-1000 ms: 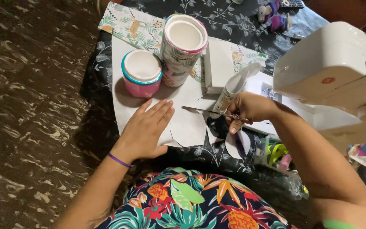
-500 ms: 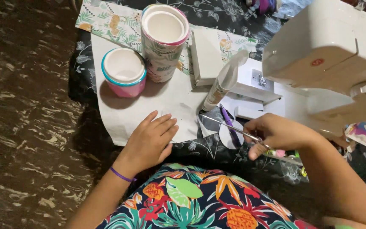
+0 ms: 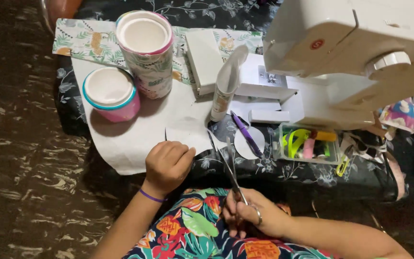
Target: The person uses a knife to cut the rim of a patterned cup, then uses scissors to trim the cup further. They place the cup on a piece of white fabric, trace a circle with a purple pen, and cut out the fabric circle with scissors. Finally, they wrap the cut fabric around the cup.
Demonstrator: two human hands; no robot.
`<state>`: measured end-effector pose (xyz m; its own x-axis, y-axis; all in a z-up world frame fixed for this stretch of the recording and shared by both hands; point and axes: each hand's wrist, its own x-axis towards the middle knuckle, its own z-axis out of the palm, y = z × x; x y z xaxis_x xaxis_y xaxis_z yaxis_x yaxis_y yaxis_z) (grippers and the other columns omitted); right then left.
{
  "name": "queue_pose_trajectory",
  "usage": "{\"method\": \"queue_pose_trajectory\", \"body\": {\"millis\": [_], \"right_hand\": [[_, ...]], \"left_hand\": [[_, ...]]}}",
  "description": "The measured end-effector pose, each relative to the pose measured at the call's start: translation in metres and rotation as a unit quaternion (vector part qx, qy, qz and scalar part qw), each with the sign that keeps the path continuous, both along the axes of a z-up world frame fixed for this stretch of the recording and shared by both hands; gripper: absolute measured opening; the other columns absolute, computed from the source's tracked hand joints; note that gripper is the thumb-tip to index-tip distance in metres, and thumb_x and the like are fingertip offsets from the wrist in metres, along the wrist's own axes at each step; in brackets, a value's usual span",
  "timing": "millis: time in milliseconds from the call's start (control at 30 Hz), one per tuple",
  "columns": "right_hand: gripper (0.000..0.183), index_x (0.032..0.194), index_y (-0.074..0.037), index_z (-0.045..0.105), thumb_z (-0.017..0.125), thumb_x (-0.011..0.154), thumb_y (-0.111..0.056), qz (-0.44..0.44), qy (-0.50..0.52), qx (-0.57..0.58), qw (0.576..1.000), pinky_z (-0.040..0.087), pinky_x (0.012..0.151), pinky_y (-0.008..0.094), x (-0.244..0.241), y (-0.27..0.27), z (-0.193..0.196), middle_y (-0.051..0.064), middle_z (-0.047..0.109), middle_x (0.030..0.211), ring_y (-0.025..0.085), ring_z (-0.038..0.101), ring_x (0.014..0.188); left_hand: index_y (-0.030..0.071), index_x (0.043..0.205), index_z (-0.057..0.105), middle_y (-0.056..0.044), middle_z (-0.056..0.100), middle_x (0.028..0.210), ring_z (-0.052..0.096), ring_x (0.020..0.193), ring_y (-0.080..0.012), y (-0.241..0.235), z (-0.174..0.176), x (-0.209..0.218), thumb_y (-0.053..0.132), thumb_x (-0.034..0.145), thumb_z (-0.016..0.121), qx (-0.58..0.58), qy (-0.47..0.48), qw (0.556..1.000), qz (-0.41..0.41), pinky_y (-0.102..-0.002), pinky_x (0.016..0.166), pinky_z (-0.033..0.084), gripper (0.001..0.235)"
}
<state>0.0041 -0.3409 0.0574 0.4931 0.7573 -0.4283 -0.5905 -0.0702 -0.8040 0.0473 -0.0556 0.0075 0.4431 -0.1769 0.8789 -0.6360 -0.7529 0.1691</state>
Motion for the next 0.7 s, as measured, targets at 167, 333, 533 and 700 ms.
{"method": "queue_pose_trajectory", "body": {"millis": [167, 333, 533, 700], "right_hand": [[0.048, 0.104, 0.001, 0.055, 0.069, 0.099, -0.044, -0.077, 0.047, -0.011, 0.996, 0.061, 0.051, 0.029, -0.025, 0.030, -0.025, 0.020, 0.064, 0.088, 0.030, 0.077, 0.073], [0.043, 0.100, -0.003, 0.052, 0.076, 0.097, -0.039, -0.141, 0.012, -0.036, 0.989, 0.059, 0.046, 0.031, -0.026, 0.080, -0.045, 0.019, 0.069, 0.087, 0.035, 0.080, 0.073], [0.039, 0.094, -0.004, 0.051, 0.087, 0.088, -0.019, -0.223, 0.039, -0.049, 0.973, 0.068, 0.059, 0.041, -0.019, 0.122, -0.047, 0.030, 0.073, 0.080, 0.042, 0.082, 0.079], [0.043, 0.096, -0.005, 0.051, 0.089, 0.085, -0.021, -0.247, 0.056, -0.029, 0.967, 0.066, 0.056, 0.039, -0.016, 0.132, -0.046, 0.032, 0.072, 0.076, 0.044, 0.082, 0.079]], "left_hand": [[0.001, 0.090, 0.072, -0.010, 0.064, 0.080, 0.062, 0.069, -0.0297, -0.004, 0.000, 0.000, 0.003, 0.102, 0.071, -0.010, -0.040, 0.999, -0.002, -0.041, 0.059, 0.052, 0.012], [0.002, 0.091, 0.071, -0.010, 0.063, 0.080, 0.062, 0.070, -0.0289, -0.003, -0.002, -0.001, 0.001, 0.102, 0.071, -0.003, -0.062, 0.998, -0.009, -0.041, 0.060, 0.053, 0.011], [0.002, 0.088, 0.072, -0.008, 0.063, 0.077, 0.061, 0.068, -0.0278, 0.001, -0.008, 0.002, 0.002, 0.102, 0.070, 0.006, -0.073, 0.997, -0.020, -0.040, 0.058, 0.052, 0.015], [0.001, 0.091, 0.073, -0.008, 0.064, 0.078, 0.062, 0.068, -0.0270, 0.004, -0.010, 0.004, 0.002, 0.103, 0.069, -0.001, -0.083, 0.996, -0.035, -0.040, 0.056, 0.050, 0.012]]}}
